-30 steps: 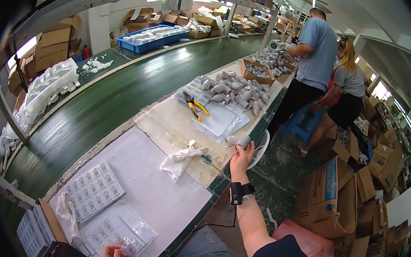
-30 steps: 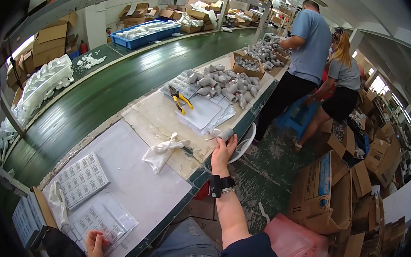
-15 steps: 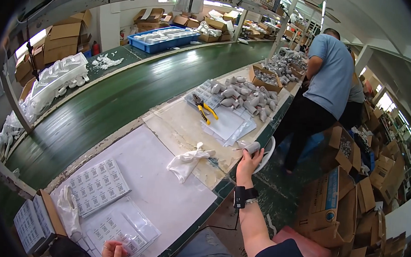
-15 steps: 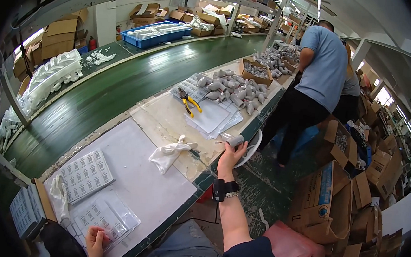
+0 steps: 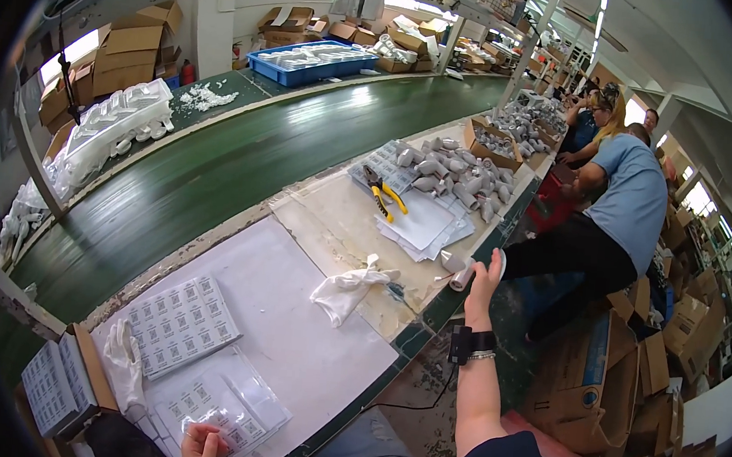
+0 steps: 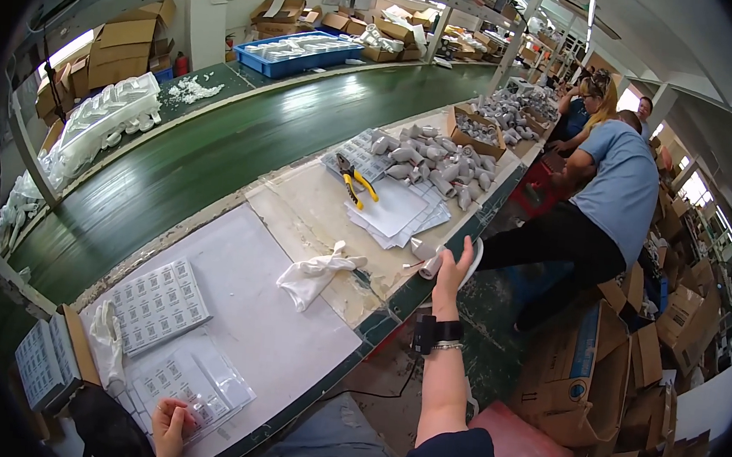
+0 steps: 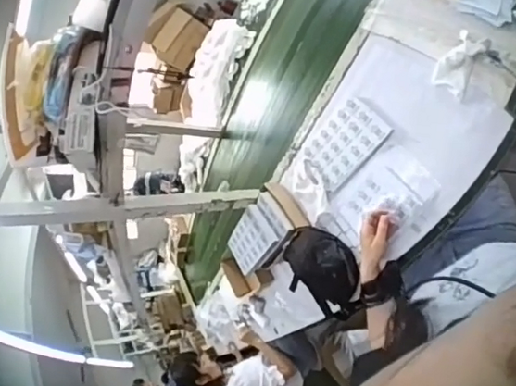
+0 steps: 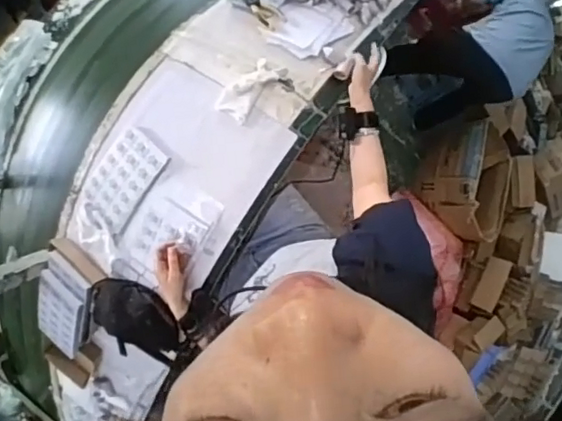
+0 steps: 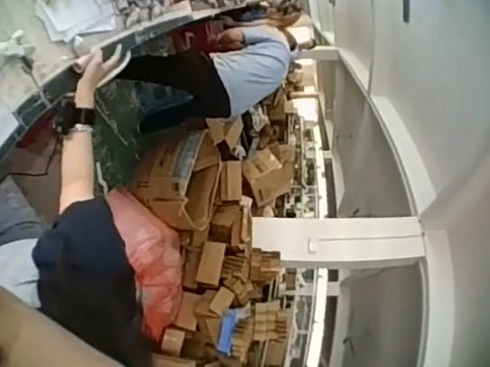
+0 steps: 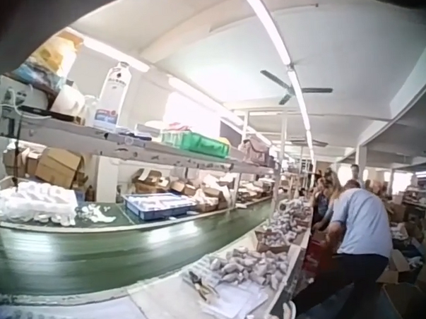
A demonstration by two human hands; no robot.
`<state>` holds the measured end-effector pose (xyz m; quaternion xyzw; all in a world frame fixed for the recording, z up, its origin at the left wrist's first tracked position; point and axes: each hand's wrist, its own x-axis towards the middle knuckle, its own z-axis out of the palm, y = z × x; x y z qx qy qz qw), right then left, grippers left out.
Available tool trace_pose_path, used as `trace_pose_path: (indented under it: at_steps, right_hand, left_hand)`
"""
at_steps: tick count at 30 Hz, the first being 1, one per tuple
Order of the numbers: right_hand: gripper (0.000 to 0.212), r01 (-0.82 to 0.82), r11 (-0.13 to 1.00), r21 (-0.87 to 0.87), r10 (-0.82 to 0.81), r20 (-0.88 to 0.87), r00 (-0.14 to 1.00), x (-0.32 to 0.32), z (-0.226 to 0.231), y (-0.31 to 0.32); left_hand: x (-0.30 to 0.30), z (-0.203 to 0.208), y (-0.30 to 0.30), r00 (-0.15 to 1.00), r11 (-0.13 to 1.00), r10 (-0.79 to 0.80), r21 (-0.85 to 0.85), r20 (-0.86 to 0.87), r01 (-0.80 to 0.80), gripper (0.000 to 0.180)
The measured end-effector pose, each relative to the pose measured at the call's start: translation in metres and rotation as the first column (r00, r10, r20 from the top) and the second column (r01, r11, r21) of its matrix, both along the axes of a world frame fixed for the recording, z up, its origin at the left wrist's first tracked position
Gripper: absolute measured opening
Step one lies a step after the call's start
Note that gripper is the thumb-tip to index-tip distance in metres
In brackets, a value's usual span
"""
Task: The person fastens a scanner to their wrist, picks up a gray plastic component from a pile, and applies a sticker from a sheet. After pressing the sticker onto the component, they place it on the conveyor belt.
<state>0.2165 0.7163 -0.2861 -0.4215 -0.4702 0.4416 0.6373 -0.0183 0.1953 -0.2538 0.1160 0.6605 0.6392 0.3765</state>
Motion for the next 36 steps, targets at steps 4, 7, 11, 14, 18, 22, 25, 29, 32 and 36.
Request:
trace_pose_path:
  at_steps: [4, 7, 11, 14, 18, 22, 25, 29, 32, 36]
  right_hand:
    - [0.057, 0.03, 0.944, 0.327, -0.177, 0.428, 0.886, -0.006, 0.021, 0.035]
    - [0.056, -0.273, 0.853, 0.444, -0.147, 0.707, 0.692, -0.037, 0.058, 0.076]
    - [0.058, -0.417, 0.843, 0.34, -0.081, 0.846, 0.526, -0.096, 0.097, 0.108]
    - [0.057, -0.379, 0.911, 0.162, -0.106, 0.981, 0.163, -0.122, 0.095, 0.143]
    - [0.048, -0.312, 0.933, 0.182, -0.23, 0.965, -0.124, -0.136, 0.079, 0.172]
    - [0.037, -0.519, 0.829, 0.208, -0.379, 0.892, -0.247, -0.15, 0.056, 0.174]
    - [0.03, -0.538, 0.826, 0.167, -0.355, 0.896, -0.266, -0.152, 0.052, 0.168]
    - [0.028, -0.536, 0.827, 0.171, -0.357, 0.896, -0.265, -0.158, 0.047, 0.17]
    - [0.029, -0.512, 0.829, 0.222, -0.392, 0.886, -0.25, -0.154, 0.03, 0.185]
    - [0.032, -0.492, 0.831, 0.26, -0.428, 0.863, -0.267, -0.155, 0.029, 0.186]
  left_hand:
    - [-0.002, -0.002, 0.002, 1.0, 1.0, 0.014, -0.014, -0.003, -0.014, 0.014]
    - [-0.008, -0.009, 0.0, 1.0, 1.0, 0.011, -0.029, 0.007, -0.01, 0.013]
    - [-0.014, -0.013, -0.002, 0.999, 0.999, 0.029, -0.04, 0.046, -0.027, 0.013]
    - [-0.012, -0.006, 0.005, 0.995, 0.993, 0.076, -0.095, 0.07, -0.07, 0.013]
    - [-0.009, 0.005, 0.012, 0.995, 0.993, 0.077, -0.093, 0.058, -0.071, 0.014]
    - [-0.01, 0.003, 0.009, 0.99, 0.988, 0.123, -0.103, 0.068, -0.116, 0.014]
    - [-0.014, 0.004, 0.009, 0.994, 0.988, 0.094, -0.128, 0.062, -0.085, 0.014]
    - [-0.016, 0.002, 0.007, 0.994, 0.986, 0.097, -0.142, 0.049, -0.089, 0.014]
    - [-0.018, 0.0, 0.009, 0.995, 0.986, 0.092, -0.145, 0.04, -0.086, 0.014]
    - [-0.016, 0.003, 0.011, 0.996, 0.982, 0.086, -0.171, 0.01, -0.083, 0.013]
